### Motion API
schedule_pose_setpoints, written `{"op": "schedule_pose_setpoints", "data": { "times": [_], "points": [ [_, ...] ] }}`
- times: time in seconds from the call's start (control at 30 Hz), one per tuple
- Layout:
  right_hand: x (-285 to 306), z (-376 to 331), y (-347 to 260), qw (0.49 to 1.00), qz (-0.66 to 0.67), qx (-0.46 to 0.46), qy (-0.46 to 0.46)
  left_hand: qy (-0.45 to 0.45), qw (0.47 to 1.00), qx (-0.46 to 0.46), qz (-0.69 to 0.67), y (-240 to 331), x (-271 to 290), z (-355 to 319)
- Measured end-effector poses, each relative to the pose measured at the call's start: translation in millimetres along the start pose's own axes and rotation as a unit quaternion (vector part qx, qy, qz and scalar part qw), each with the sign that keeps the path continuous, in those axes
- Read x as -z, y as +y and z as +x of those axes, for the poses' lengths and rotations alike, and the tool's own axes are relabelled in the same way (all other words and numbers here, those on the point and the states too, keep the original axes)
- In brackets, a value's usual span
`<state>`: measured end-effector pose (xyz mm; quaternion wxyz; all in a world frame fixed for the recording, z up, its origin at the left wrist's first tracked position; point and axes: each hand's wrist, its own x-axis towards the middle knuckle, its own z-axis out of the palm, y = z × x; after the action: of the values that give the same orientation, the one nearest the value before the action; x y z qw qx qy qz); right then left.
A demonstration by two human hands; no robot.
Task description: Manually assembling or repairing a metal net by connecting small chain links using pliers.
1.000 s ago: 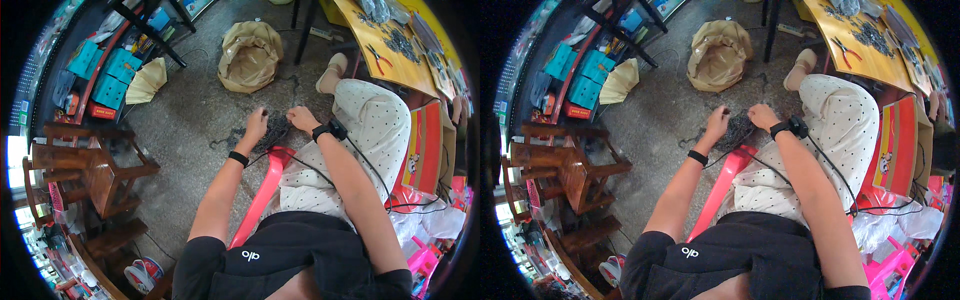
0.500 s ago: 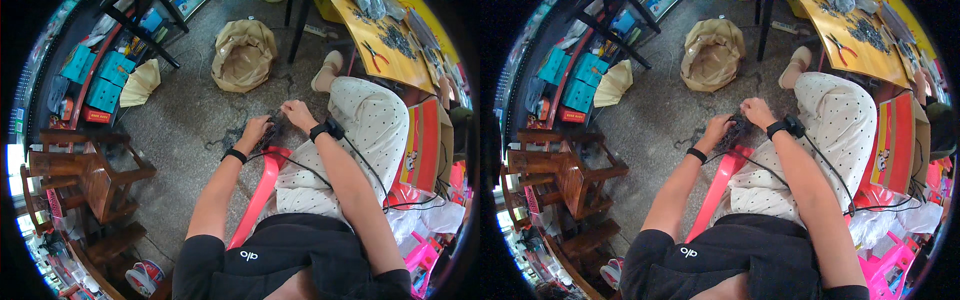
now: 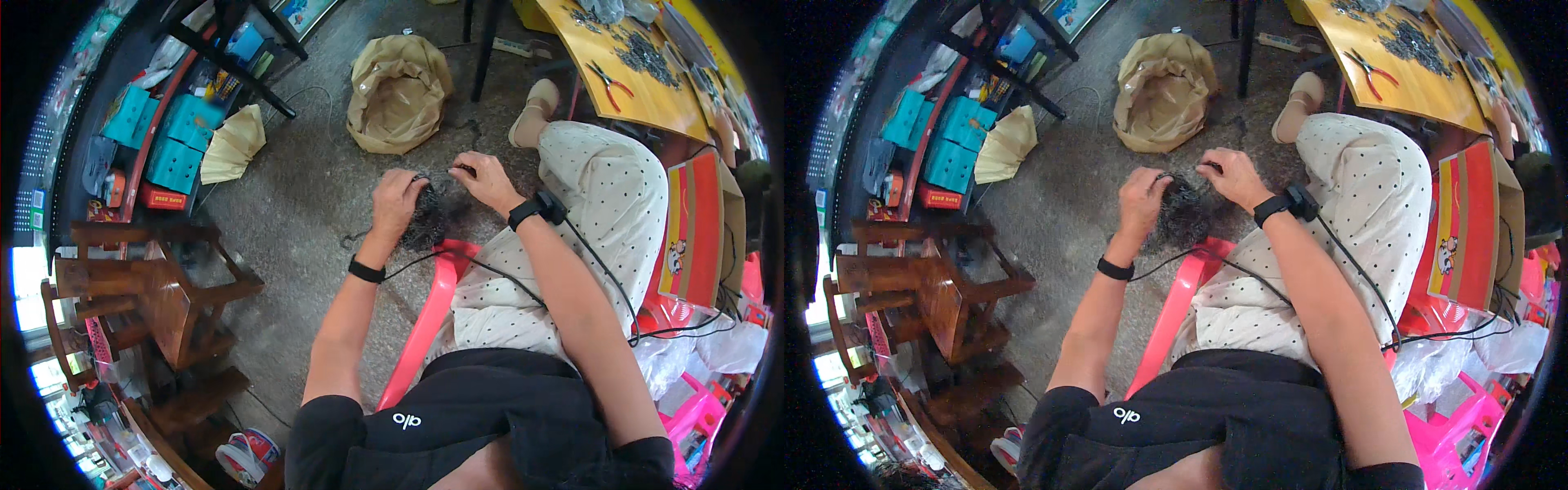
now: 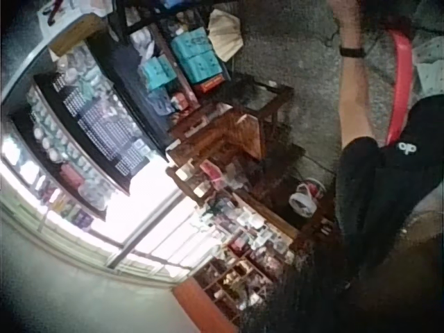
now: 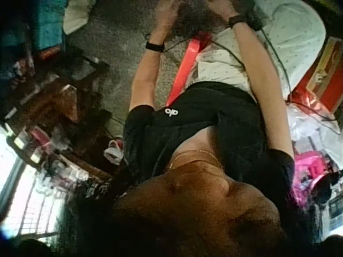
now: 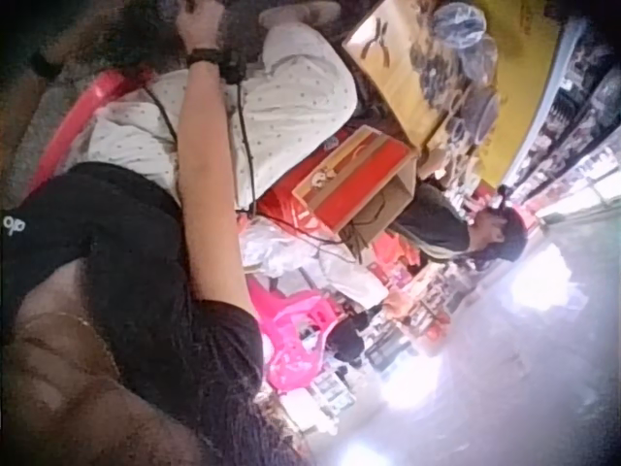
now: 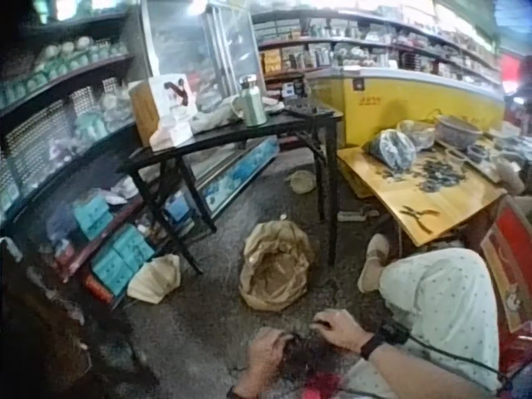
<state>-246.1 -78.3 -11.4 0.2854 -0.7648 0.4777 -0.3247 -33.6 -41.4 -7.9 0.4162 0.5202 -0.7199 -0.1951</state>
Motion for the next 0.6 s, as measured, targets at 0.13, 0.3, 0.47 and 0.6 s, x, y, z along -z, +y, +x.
{"op": "schedule_pose_setpoints", "data": {
  "times": [0.13, 0.3, 0.47, 0.6],
  "points": [
    [10.2, 4.4, -28.3, 0.994, 0.048, 0.083, 0.059, 0.07, 0.992, -0.096, 0.035, 18.8, 26.0, 13.3],
    [31.4, 17.8, -69.4, 0.983, 0.065, 0.134, 0.103, 0.023, 0.998, 0.014, -0.055, 31.5, 35.6, 16.6],
    [33.0, 15.0, -79.5, 0.985, 0.156, 0.05, -0.048, -0.013, 0.998, -0.062, 0.02, 42.9, 37.7, 13.7],
    [46.9, 14.6, -64.6, 0.99, 0.073, 0.083, -0.085, 0.023, 0.998, -0.062, -0.018, 61.3, 41.2, 16.0]
  ]
}}
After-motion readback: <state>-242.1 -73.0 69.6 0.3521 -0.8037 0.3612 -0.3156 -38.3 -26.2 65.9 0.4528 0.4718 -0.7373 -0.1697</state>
